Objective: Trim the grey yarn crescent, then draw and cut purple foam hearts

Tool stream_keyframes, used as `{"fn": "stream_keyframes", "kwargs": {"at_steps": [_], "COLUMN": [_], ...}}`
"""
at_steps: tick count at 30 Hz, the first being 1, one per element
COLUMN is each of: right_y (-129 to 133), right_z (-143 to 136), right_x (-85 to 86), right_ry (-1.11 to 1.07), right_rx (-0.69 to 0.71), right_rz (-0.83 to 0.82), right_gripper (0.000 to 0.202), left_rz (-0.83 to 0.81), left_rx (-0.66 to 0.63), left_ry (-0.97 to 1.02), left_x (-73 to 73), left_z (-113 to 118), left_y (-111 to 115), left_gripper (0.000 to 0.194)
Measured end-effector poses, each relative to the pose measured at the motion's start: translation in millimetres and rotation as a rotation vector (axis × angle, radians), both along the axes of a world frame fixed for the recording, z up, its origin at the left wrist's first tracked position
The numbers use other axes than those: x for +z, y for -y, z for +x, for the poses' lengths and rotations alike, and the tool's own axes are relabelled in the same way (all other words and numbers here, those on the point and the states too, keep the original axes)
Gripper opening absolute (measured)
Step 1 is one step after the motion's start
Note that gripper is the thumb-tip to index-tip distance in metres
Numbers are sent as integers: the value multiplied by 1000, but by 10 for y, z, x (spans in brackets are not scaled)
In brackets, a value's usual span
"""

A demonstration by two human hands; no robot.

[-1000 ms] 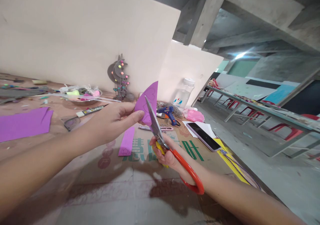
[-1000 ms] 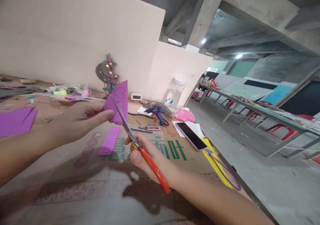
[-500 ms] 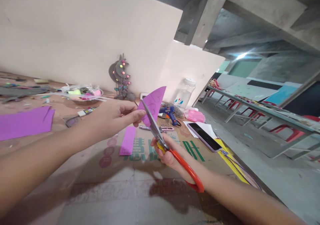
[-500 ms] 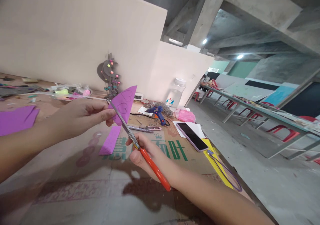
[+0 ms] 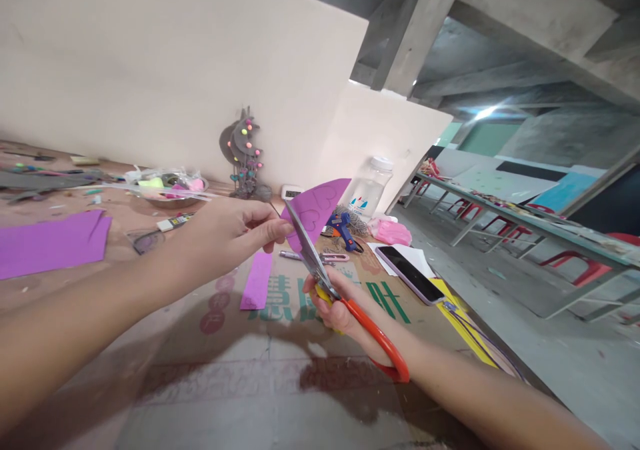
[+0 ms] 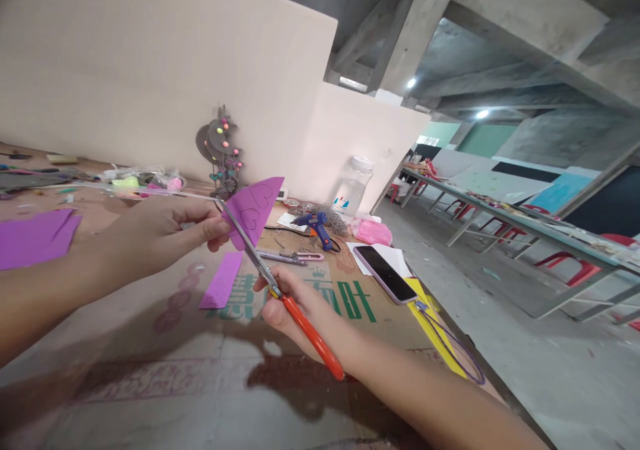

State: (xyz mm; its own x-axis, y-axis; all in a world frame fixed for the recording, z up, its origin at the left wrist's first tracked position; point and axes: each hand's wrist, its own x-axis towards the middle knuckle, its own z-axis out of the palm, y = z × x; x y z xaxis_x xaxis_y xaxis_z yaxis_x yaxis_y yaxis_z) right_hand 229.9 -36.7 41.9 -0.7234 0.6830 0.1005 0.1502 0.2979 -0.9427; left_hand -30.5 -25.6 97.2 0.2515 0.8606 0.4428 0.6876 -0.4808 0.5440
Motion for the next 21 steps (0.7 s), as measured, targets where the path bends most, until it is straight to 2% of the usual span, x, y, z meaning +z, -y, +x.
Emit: {"fn": "stream_keyframes", "kwargs": {"at_steps": [5,11,21], "right_y": [29,34,25], "right_z": [-2,-13,-27], "right_x": [-11,-4,9], "right_ry": [-12,0,17], "right_rx": [-48,-71,-82], "right_rz": [25,46,45], "right_gripper": [58,59,61], "left_rz": [52,131,137], "left_rx": [-14,-44,-26], "left_ry": [-52,-133,-149], "left_x": [13,52,51], "left_z": [27,63,52], "left_y": [39,90,85], "left_gripper": [51,41,42]}}
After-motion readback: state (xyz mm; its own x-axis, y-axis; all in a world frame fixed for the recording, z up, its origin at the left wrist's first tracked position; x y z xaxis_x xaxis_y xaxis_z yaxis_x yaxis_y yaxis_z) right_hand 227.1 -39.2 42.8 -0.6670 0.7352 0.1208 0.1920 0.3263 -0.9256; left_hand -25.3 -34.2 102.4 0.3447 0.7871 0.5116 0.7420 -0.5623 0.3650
